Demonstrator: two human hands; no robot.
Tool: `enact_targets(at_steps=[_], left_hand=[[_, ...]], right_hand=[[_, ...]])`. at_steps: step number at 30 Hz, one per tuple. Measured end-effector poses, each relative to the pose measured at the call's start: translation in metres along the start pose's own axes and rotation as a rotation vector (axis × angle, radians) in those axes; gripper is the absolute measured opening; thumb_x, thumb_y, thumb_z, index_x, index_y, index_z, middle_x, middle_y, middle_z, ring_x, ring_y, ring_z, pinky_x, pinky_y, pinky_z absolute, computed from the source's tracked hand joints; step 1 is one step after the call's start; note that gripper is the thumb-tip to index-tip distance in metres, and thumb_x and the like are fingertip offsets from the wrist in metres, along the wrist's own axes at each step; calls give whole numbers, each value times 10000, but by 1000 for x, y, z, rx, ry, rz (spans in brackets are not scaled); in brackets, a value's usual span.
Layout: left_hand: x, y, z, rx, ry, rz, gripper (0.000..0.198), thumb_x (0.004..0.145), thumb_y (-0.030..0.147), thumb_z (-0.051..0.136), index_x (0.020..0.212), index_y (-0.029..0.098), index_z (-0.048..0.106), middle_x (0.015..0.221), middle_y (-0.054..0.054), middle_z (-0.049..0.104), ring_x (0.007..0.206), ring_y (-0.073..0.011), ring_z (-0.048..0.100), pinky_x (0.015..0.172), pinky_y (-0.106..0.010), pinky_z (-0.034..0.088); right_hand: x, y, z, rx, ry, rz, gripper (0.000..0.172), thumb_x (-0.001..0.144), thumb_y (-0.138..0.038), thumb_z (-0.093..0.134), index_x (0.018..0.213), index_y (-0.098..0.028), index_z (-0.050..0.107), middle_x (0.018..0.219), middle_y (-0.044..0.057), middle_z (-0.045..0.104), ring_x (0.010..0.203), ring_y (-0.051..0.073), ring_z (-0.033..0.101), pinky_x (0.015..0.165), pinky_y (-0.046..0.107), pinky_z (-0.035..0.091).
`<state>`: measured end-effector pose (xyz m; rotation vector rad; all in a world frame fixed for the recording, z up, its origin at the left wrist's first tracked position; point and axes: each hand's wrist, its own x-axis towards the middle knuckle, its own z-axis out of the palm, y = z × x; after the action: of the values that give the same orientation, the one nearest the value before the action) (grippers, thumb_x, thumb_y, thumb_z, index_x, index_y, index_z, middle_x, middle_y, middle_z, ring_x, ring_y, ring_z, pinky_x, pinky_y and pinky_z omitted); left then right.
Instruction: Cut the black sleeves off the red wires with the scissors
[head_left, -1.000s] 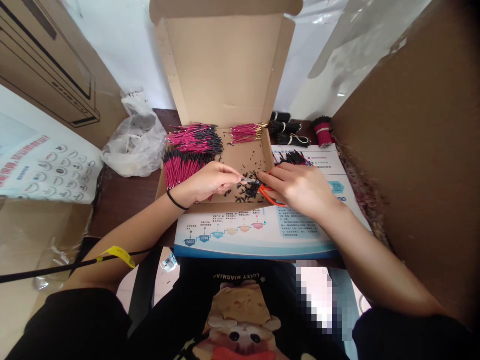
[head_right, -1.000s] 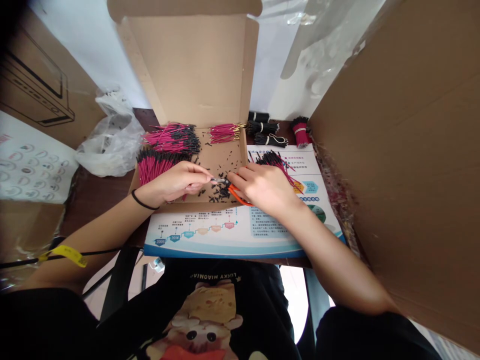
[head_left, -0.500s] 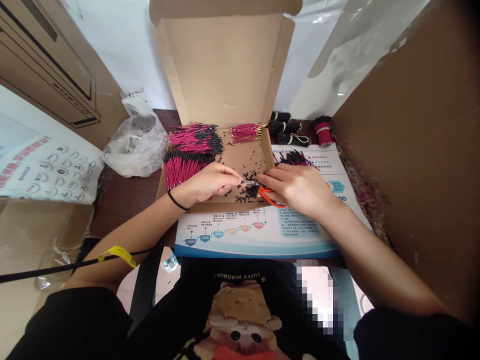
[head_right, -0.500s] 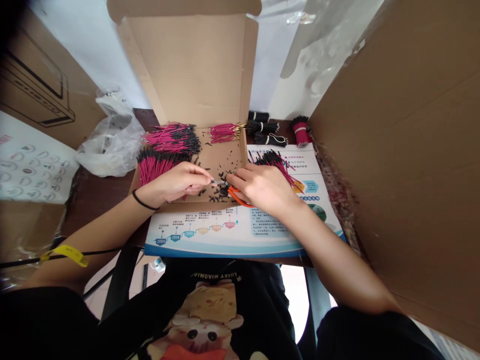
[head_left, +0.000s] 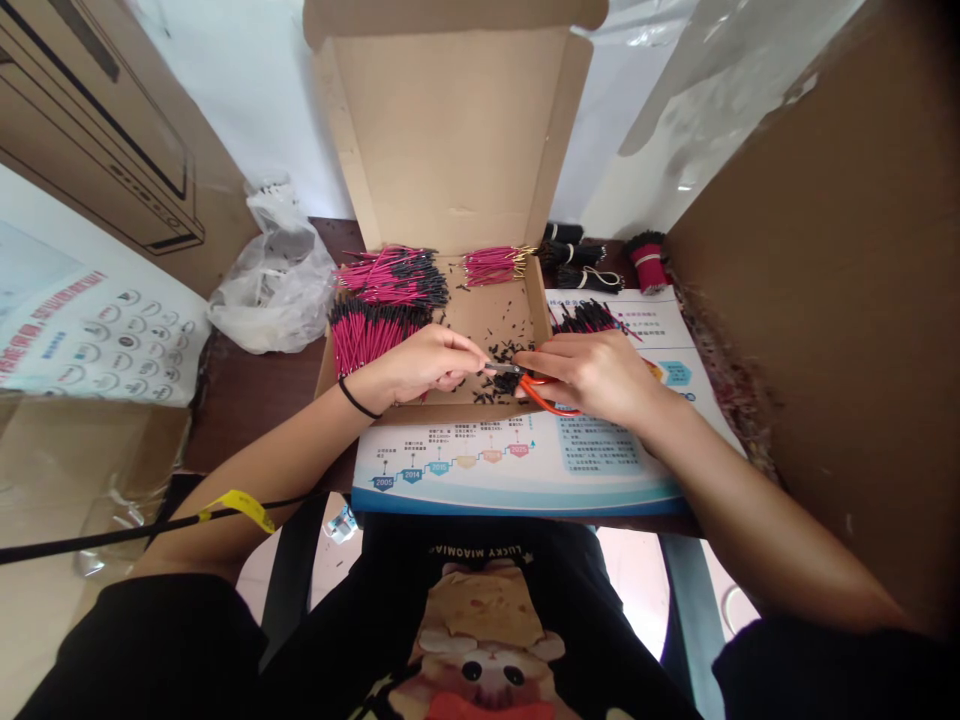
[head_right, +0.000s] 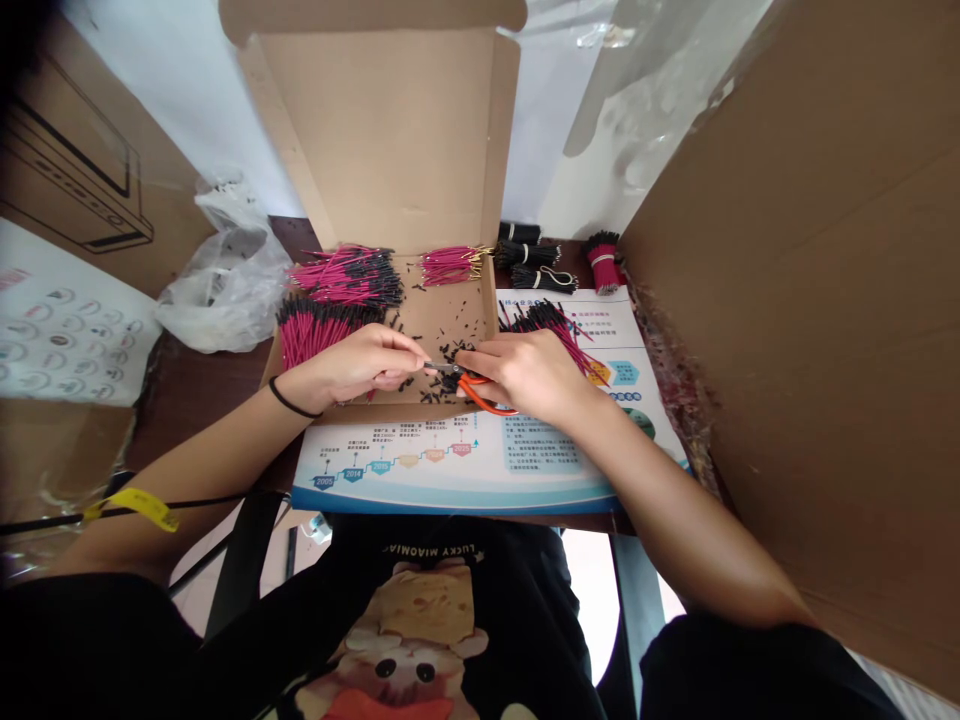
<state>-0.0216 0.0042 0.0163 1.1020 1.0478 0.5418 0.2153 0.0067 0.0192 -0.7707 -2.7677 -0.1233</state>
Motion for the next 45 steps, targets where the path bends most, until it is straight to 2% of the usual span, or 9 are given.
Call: enact_targets(at_steps=[6, 20, 30, 38, 45], left_hand=[[-1, 1, 2, -63, 19, -3, 152, 762, 40, 582, 710, 72, 721, 398, 54, 364, 374, -21, 285, 429, -213, 154], [1, 1, -1, -194, -17, -19, 198, 791, 31, 534, 705, 55, 710, 402, 52, 347, 362, -21, 292, 421, -193, 158], [0, 5, 5, -187, 21, -65, 207, 794, 5, 525, 702, 55, 704, 396, 49, 359, 349, -17, 294, 417, -191, 146], [0, 5, 5, -171, 28, -63, 189, 796, 10, 549, 703, 56, 708, 394, 55, 350, 346, -12, 291, 409, -190, 144], [1, 2, 4, -160, 17, -51, 192, 794, 13, 540, 720, 53, 712, 410, 53, 353, 352, -13, 294, 413, -197, 143]], right_hand=[[0, -1, 1, 23, -18, 32, 307, 938, -341, 476, 1068, -161, 688, 731, 45, 685, 647, 139, 597, 521, 285, 285], [3, -10, 1, -96, -30, 90, 291, 936, -331, 462, 1044, -166, 677, 723, 29, 676, 661, 150, 591, 516, 298, 243], [3, -7, -3, -137, -74, 61, 295, 944, -322, 417, 1000, -179, 669, 717, 32, 657, 655, 153, 553, 539, 302, 234], [2, -8, -3, -93, -66, 52, 298, 946, -283, 401, 1020, -170, 667, 722, 43, 667, 656, 150, 557, 539, 304, 258], [2, -8, -3, -145, -75, 45, 279, 950, -291, 420, 999, -177, 670, 689, 21, 659, 621, 137, 561, 512, 296, 227]])
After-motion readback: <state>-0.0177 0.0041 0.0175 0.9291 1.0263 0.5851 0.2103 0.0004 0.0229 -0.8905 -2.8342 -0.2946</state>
